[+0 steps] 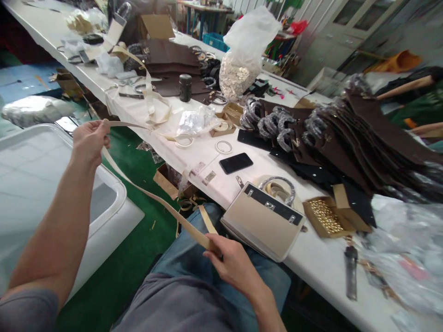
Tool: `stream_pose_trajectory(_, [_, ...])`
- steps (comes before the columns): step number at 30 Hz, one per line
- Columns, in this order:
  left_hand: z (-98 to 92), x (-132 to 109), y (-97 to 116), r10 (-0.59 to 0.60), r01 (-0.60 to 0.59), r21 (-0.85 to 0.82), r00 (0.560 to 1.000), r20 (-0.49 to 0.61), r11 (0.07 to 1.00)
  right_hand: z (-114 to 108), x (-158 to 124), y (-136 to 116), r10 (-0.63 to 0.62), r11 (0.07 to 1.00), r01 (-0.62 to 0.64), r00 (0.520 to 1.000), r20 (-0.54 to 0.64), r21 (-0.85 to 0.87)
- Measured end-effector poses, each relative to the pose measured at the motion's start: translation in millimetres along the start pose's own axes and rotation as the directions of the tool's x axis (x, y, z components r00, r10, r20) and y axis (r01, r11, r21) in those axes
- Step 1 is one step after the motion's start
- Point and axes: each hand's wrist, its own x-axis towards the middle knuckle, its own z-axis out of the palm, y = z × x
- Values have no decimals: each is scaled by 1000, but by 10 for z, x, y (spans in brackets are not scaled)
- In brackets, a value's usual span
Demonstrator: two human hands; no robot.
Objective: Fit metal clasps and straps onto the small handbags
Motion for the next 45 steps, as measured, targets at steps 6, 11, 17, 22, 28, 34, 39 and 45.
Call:
stream_pose_trajectory(6, [393,-1060,598,552,-571,97,817,163,816,21,197,-550,-131,991,126,977,-169,-35])
stream_pose_trajectory(11, [874,-2438,786,546,-571,-344,226,807,745,74,336,-688,-126,991,131,951,-283,0])
stream_pose_trajectory(17, [488,-2061,147,480,-718,-117,325,815,686,-317,-213,-417,26,1000,-26,1000,-13,11])
stream_pose_trajectory(22, [113,-1755,-78,453,-806,103,428,782,583,-481,-470,-244,62,995,-74,985,-160,-68])
stream_pose_trajectory(28, [492,-2228,302,159,-372,-3,391,906,928,-406,-225,-344,-15,997,-12,944,-329,-80])
stream_pose_trajectory(34, [1146,-2659,730,220,148,-247,175,960,958,-527,-203,-396,-107,987,14,793,-600,-157])
stream_pose_trajectory(39, [1654,-3036,836,437,-123,-420,301,848,899,-658,-365,-478,-14,1000,-10,646,-763,-26])
stream_pose_trajectory(45, [2089,-3118,981,519,-256,-456,316,794,852,-751,-518,-528,55,998,-8,490,-870,59])
